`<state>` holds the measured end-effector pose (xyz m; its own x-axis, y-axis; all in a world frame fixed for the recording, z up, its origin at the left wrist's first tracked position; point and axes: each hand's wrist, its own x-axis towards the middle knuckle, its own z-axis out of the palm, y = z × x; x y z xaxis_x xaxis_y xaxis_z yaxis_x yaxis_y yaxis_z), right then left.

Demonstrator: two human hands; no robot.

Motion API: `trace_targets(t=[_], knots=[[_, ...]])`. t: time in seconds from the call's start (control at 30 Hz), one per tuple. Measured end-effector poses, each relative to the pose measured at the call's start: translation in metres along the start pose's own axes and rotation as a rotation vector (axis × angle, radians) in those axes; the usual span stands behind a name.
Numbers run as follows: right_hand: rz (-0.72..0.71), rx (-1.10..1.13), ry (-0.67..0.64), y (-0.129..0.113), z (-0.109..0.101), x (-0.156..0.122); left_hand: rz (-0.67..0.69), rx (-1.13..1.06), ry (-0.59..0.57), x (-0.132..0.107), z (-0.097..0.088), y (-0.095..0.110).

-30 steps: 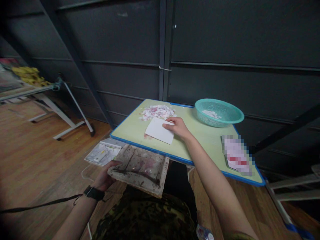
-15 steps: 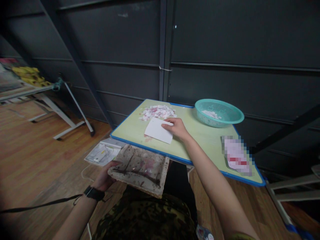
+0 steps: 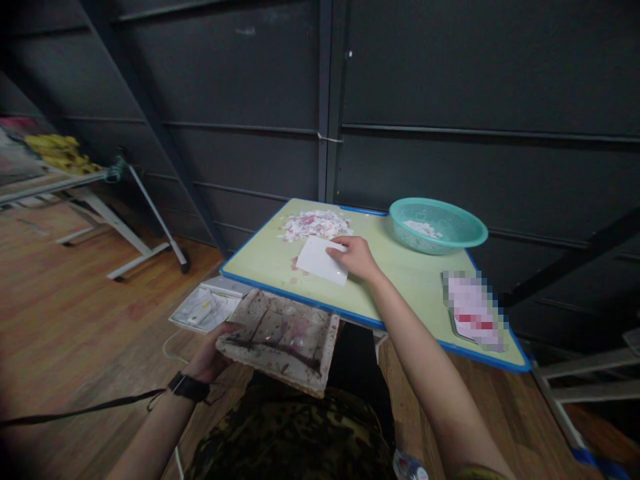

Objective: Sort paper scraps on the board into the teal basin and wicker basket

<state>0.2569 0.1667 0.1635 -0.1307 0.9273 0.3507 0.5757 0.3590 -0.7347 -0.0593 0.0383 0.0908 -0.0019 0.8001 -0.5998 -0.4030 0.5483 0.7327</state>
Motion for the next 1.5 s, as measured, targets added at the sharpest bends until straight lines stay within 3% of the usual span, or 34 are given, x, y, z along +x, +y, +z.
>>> trace_targets(t=[0.2, 0.33, 0.47, 0.7, 0.87, 1.0, 1.1, 1.23, 1.4, 1.5], knots=[[0.028, 0.158, -0.173, -0.005, -0.004, -0.001, -0.007, 0.004, -0.020, -0.002, 0.002, 0.001], [0.100, 0.241, -0.074, -0.003, -0.010, 0.000, -0.006, 0.001, -0.018, -0.002, 0.001, 0.000], [0.151, 0.155, -0.005, 0.003, -0.014, 0.002, 0.011, -0.026, -0.022, -0.002, 0.002, 0.000], [0.090, 0.159, -0.185, -0.003, -0.009, 0.000, 0.002, -0.029, -0.020, -0.001, 0.001, -0.001], [0.119, 0.201, -0.122, -0.003, -0.009, 0.000, 0.004, -0.020, -0.029, -0.001, 0.001, -0.001], [0.048, 0.120, -0.098, 0.002, -0.006, 0.001, -0.003, -0.026, -0.024, -0.003, 0.003, 0.000], [0.025, 0.117, -0.152, 0.000, -0.002, 0.000, -0.012, -0.023, -0.008, -0.005, 0.005, 0.001], [0.097, 0.242, -0.242, -0.007, 0.000, -0.004, -0.006, -0.025, -0.001, -0.005, 0.006, 0.002], [0.121, 0.314, -0.093, -0.008, 0.000, -0.002, -0.008, -0.015, -0.007, -0.004, 0.006, 0.002], [0.092, 0.275, -0.086, -0.007, 0.006, 0.000, -0.010, -0.016, -0.005, -0.004, 0.005, 0.002]])
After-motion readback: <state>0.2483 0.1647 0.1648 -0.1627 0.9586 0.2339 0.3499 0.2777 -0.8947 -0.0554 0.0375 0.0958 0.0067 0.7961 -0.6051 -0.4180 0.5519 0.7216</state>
